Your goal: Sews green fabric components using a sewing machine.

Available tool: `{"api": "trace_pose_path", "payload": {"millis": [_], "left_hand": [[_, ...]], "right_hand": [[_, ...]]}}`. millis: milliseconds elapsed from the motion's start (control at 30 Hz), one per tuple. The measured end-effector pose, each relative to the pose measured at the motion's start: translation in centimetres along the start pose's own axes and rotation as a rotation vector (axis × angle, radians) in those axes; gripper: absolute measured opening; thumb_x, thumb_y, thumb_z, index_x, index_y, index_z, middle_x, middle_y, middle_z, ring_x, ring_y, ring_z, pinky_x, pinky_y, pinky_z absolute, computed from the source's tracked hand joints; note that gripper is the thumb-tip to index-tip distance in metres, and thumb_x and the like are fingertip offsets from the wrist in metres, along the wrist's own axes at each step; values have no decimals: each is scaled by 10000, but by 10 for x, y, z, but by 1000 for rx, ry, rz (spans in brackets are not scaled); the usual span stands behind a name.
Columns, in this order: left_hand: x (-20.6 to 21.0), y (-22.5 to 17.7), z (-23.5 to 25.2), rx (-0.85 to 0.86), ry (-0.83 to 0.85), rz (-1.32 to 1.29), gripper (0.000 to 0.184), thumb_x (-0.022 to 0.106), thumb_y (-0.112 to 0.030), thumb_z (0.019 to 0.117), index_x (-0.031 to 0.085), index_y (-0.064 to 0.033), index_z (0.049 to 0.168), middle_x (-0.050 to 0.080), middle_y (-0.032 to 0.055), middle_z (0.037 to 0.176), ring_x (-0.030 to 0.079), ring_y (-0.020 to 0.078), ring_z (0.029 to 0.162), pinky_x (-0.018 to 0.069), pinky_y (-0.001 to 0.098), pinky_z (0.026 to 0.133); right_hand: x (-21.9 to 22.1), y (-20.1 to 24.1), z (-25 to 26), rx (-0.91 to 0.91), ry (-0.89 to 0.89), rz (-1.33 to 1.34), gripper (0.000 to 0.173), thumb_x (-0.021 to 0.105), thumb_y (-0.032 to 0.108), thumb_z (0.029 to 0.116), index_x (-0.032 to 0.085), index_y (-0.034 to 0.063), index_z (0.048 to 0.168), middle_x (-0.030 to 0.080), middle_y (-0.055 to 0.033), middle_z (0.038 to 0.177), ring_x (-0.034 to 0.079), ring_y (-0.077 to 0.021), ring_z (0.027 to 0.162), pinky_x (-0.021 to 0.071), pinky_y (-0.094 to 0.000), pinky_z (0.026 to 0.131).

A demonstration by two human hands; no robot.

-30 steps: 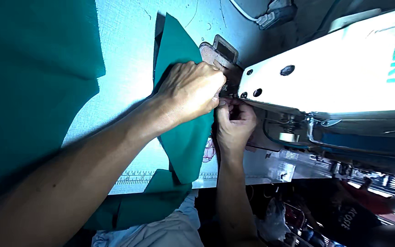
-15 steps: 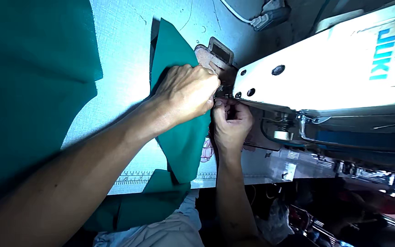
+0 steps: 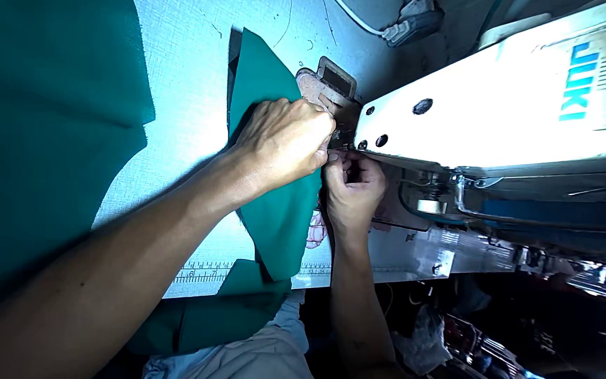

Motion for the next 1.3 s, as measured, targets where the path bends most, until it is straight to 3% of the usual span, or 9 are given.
{"api": "trace_pose_path", "payload": {"millis": [967, 1100, 1167, 1200, 1233, 1300], "left_hand": [[-1, -1, -1, 0, 25, 13, 241, 521, -268, 1005, 703, -131, 926, 671, 64, 875, 679, 256, 806, 464, 442, 619], [-3, -2, -3, 67, 4, 9, 207, 576, -263, 1004, 725, -142, 926, 661, 58, 895, 670, 238, 821, 492, 430, 643], [-8, -5, -7, 150, -59, 54, 184, 595, -229, 987, 730, -122, 923, 644, 80, 937, 650, 260, 915, 509, 417, 733], [-12, -7, -10, 191, -91, 81, 181, 609, -228, 981, 755, -121, 970, 656, 104, 1016, 630, 286, 1017, 504, 425, 849], [-16, -9, -12, 233, -139, 104, 183, 626, -231, 961, 767, -116, 973, 658, 133, 1076, 609, 321, 1095, 472, 448, 923], [-20, -10, -14, 277, -203, 160, 189, 632, -254, 959, 774, -133, 930, 659, 136, 1112, 581, 338, 1140, 429, 472, 985]], "right_hand": [[1, 6, -1, 1, 40, 40, 76, 705, 128, 957, 692, 93, 1023, 612, 93, 800, 526, 77, 641, 467, -112, 575], [-4, -4, -5, 70, 42, -76, 80, 669, 211, 982, 654, 134, 997, 538, 54, 743, 478, 4, 578, 414, -166, 509], [-8, -4, -8, 79, 14, -76, 132, 654, 219, 991, 635, 116, 1071, 568, 33, 816, 532, -3, 667, 471, -186, 594], [-10, -3, -7, 86, -45, -63, 145, 640, 211, 1001, 636, 92, 1083, 602, 23, 852, 572, 4, 725, 501, -193, 654], [-11, -3, -6, 108, -127, -8, 154, 613, 187, 1018, 645, 59, 1097, 636, 17, 905, 606, 18, 811, 520, -189, 739], [-15, -18, 1, 153, -284, 233, 224, 558, 118, 1022, 611, -33, 1179, 673, -46, 1076, 645, -46, 1050, 532, -259, 965]]}}
Point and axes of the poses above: each hand's wrist, its own z-axis towards the middle knuckle, its own x-axis out of the palm, y = z × x, the point moved 5 cm from there along z, towards the middle knuckle
